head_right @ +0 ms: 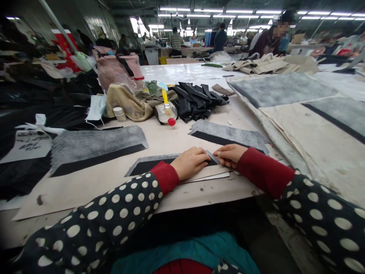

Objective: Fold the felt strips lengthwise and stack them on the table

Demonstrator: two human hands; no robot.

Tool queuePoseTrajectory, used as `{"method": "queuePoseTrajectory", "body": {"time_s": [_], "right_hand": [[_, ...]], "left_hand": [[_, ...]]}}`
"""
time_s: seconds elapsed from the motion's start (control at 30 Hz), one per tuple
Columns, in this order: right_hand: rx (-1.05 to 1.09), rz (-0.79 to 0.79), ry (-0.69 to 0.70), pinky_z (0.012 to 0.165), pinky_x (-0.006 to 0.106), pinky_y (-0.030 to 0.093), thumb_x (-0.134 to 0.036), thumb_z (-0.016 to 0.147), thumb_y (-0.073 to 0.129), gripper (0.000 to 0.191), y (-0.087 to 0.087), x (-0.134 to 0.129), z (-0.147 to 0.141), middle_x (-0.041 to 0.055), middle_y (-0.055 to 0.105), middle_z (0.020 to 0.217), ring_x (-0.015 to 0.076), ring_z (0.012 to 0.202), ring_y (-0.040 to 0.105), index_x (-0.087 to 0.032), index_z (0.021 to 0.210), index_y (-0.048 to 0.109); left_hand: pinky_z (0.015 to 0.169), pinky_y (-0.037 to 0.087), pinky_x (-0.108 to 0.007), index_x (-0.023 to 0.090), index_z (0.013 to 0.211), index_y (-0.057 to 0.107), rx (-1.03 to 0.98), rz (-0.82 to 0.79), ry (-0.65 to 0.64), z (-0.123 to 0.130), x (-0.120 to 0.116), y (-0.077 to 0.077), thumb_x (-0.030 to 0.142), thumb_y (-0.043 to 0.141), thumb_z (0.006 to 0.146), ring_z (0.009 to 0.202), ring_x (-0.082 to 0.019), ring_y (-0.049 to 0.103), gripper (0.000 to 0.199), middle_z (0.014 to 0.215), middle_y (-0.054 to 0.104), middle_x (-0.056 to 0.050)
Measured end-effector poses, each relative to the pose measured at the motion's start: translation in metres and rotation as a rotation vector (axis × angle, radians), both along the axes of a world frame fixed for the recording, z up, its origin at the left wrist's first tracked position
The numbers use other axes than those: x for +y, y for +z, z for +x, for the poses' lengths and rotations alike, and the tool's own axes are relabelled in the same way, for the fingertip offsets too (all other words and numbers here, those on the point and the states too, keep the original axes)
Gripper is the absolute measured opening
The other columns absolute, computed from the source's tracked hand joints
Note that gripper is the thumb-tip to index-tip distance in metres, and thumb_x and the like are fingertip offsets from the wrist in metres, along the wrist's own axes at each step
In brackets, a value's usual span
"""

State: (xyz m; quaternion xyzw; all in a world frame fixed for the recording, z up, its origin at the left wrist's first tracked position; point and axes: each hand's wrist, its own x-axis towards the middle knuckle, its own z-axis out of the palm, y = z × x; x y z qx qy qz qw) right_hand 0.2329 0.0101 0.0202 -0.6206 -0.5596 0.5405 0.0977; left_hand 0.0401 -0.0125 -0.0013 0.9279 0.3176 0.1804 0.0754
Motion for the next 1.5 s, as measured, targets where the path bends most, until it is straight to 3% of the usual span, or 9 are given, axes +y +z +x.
{"method": "queuePoseTrajectory", "body": {"time_s": [0.13,0.23,0.47,0.63,0.9,1.17,1.4,1.5], "right_hand": [[-0.023,-0.094,0.04,0.031,0.018,0.019,-0.041,0.065,0.055,0.025,0.002,0.003,0.005,-0.0051,0.044,0.045,0.0041,0.032,0.032,-0.018,0.071,0.048],[-0.102,-0.062,0.098,0.031,0.018,0.021,-0.045,0.061,0.058,0.03,0.002,0.003,0.007,-0.0052,0.044,0.043,0.0043,0.032,0.033,-0.018,0.062,0.044],[-0.292,0.378,0.282,0.047,0.022,0.039,-0.04,0.065,0.054,0.023,-0.002,-0.001,0.007,-0.0009,0.056,0.053,0.0093,0.048,0.048,-0.017,0.067,0.056],[-0.634,0.656,0.421,0.051,0.023,0.035,-0.029,0.069,0.049,0.015,0.005,-0.014,-0.004,0.0,0.058,0.057,0.0113,0.052,0.05,-0.018,0.068,0.059],[-0.874,1.012,0.502,0.057,0.025,0.036,-0.019,0.075,0.038,0.02,-0.006,-0.037,-0.017,0.0063,0.059,0.068,0.0148,0.059,0.053,-0.015,0.072,0.058],[-1.09,1.03,0.63,0.063,0.029,0.036,-0.012,0.075,0.041,0.017,-0.008,-0.044,-0.027,0.0113,0.058,0.071,0.0205,0.067,0.054,-0.011,0.072,0.058],[-0.912,1.048,0.65,0.067,0.027,0.038,-0.013,0.078,0.04,0.021,-0.011,-0.044,-0.012,0.0083,0.057,0.073,0.0176,0.069,0.052,-0.013,0.08,0.061],[-0.947,1.05,0.672,0.068,0.028,0.039,-0.013,0.079,0.04,0.022,-0.009,-0.05,-0.014,0.0092,0.057,0.074,0.0184,0.069,0.052,-0.012,0.082,0.062]], "left_hand": [[0.08,0.04,-0.028,0.02,0.1,0.054,0.007,0.022,0.015,0.0,-0.001,-0.002,0.029,0.037,0.086,0.086,-0.015,0.045,0.024,0.097,0.05,-0.004],[0.08,0.04,-0.028,0.022,0.102,0.055,0.016,0.034,0.013,0.0,-0.001,-0.003,0.029,0.035,0.086,0.085,-0.015,0.045,0.026,0.097,0.051,-0.004],[0.079,0.04,-0.029,0.025,0.107,0.053,0.044,0.046,-0.01,-0.001,-0.001,-0.003,0.029,0.031,0.088,0.088,-0.015,0.043,0.03,0.105,0.05,-0.003],[0.077,0.041,-0.03,0.025,0.108,0.053,0.057,0.057,-0.002,0.0,-0.001,-0.002,0.028,0.032,0.087,0.088,-0.016,0.043,0.029,0.106,0.05,-0.003],[0.078,0.04,-0.03,0.024,0.106,0.054,0.052,0.061,0.003,0.001,-0.002,-0.003,0.025,0.035,0.086,0.088,-0.016,0.043,0.028,0.107,0.049,-0.004],[0.08,0.039,-0.03,0.019,0.096,0.055,0.005,0.057,0.013,0.003,0.0,-0.004,0.023,0.037,0.084,0.086,-0.016,0.045,0.021,0.098,0.053,-0.003],[0.079,0.04,-0.029,0.017,0.09,0.053,-0.03,0.065,0.031,0.004,0.001,-0.006,0.022,0.039,0.083,0.083,-0.016,0.046,0.016,0.095,0.055,-0.003],[0.079,0.039,-0.029,0.017,0.091,0.054,-0.033,0.072,0.028,0.003,0.001,-0.006,0.022,0.039,0.083,0.083,-0.016,0.046,0.017,0.095,0.055,-0.003]]}}
